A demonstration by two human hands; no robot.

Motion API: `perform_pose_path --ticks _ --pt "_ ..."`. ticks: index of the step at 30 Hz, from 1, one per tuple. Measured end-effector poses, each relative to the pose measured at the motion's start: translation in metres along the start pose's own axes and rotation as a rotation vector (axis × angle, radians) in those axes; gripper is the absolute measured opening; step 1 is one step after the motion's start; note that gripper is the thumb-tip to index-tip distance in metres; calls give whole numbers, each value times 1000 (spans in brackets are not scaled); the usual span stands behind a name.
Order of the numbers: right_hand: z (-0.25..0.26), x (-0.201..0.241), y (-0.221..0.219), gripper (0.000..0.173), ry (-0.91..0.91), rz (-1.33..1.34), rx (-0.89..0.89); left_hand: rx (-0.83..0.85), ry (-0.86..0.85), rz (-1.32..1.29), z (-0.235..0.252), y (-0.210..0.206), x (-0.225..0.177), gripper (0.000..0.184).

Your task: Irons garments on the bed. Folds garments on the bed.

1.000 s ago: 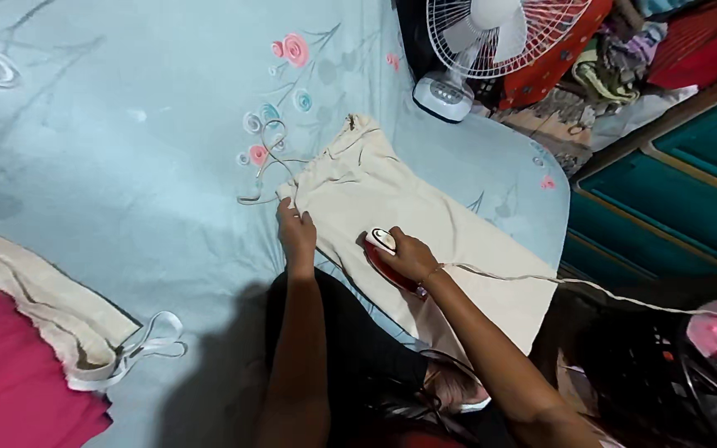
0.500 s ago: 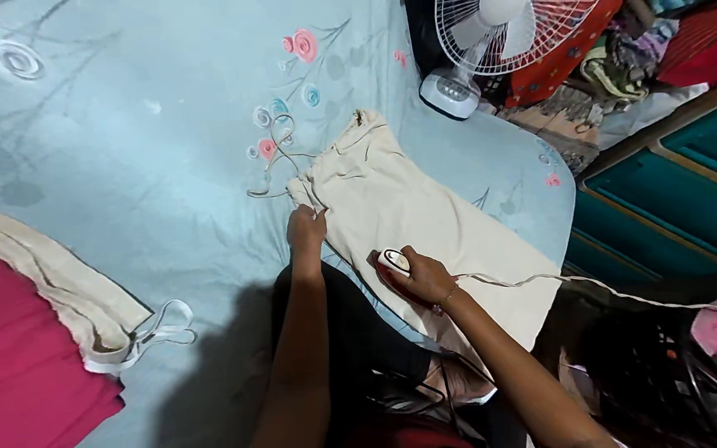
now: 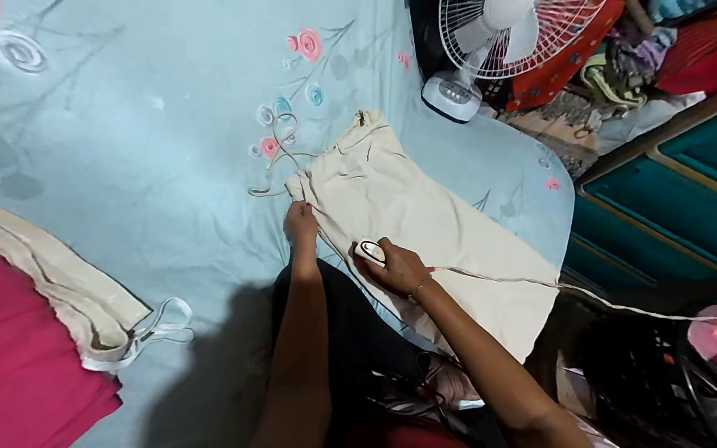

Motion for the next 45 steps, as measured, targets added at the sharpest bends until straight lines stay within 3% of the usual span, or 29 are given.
perform_pose_path --ticks 6,11,21,27,33,38,42,45 --pt "0 -1 6 61 52 -2 68 56 -115 163 -20 11 -20 54" --pt "8 9 2 60 56 -18 72 76 -106 273 -11 5 -22 31" --pt "-5 -2 8 61 172 -63 164 73 -88 299 -11 3 -23 30" --pt "-30 -41 18 60 -98 -50 -2 111 -116 331 -7 1 -23 35" --pt "-19 -24 14 59 -321 18 -130 109 -106 343 -8 -1 -27 33" --pt "1 -11 16 61 -271 21 -90 106 -103 339 -8 -2 -23 34" --pt "-6 -27 25 62 -212 -8 -67 97 -103 340 -8 -2 -23 34" --pt "-23 -47 31 61 -277 23 -131 104 -117 339 -11 -1 -20 36"
Point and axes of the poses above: each hand's wrist, its own z-axis towards the middle knuckle, its own y-axis out of the back of the hand, x = y × z, the point moved 2 cm from there along z, towards the middle knuckle, and after that the axes turned 12 degrees about -x, right-handed, at the moved point
